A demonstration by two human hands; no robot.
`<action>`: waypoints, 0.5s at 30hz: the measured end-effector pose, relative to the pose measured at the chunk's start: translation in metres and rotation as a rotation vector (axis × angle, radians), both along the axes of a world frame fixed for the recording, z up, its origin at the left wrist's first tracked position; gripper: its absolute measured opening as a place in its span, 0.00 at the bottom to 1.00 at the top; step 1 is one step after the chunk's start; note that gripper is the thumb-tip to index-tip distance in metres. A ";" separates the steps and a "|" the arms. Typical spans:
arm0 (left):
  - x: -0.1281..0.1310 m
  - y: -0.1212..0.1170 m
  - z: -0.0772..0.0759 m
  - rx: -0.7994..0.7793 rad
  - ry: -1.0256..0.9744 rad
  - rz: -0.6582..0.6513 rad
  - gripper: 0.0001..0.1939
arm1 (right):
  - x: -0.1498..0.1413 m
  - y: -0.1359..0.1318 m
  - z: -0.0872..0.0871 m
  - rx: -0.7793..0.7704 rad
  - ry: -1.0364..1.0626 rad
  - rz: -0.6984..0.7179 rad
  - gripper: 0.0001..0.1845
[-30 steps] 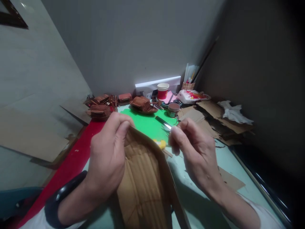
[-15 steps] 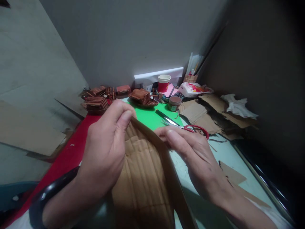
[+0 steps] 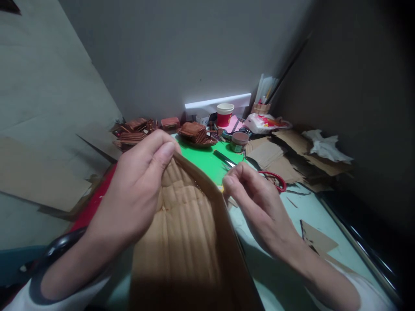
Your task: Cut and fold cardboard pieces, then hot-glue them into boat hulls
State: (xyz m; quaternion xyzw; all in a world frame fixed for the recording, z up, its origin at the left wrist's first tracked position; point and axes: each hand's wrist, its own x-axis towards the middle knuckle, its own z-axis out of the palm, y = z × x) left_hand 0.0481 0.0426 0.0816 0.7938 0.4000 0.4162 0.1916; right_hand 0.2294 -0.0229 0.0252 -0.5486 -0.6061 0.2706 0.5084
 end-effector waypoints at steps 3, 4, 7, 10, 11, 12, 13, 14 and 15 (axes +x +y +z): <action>-0.002 0.003 0.000 -0.040 -0.018 -0.022 0.13 | -0.001 -0.005 0.001 0.001 -0.049 0.045 0.14; -0.002 0.004 0.000 -0.045 -0.018 -0.028 0.13 | -0.001 -0.006 0.001 -0.010 -0.054 0.060 0.13; -0.003 0.003 0.001 -0.028 -0.014 -0.029 0.14 | 0.000 -0.006 0.000 -0.029 -0.046 0.084 0.13; -0.002 0.000 0.002 0.031 0.013 0.003 0.14 | -0.001 -0.004 -0.004 -0.053 -0.024 0.115 0.12; -0.002 -0.002 0.002 0.057 0.022 0.015 0.14 | -0.001 -0.004 -0.006 -0.054 -0.012 0.124 0.11; -0.002 -0.003 0.002 0.089 0.032 0.029 0.13 | -0.002 -0.003 -0.007 -0.048 0.005 0.128 0.12; -0.002 -0.004 0.001 0.125 0.037 0.044 0.13 | -0.002 -0.003 -0.009 -0.034 0.024 0.126 0.12; -0.002 -0.006 0.001 0.164 0.038 0.061 0.13 | -0.002 -0.003 -0.011 -0.018 0.046 0.115 0.13; -0.002 -0.007 0.001 0.197 0.039 0.077 0.12 | -0.002 -0.003 -0.012 -0.004 0.066 0.099 0.14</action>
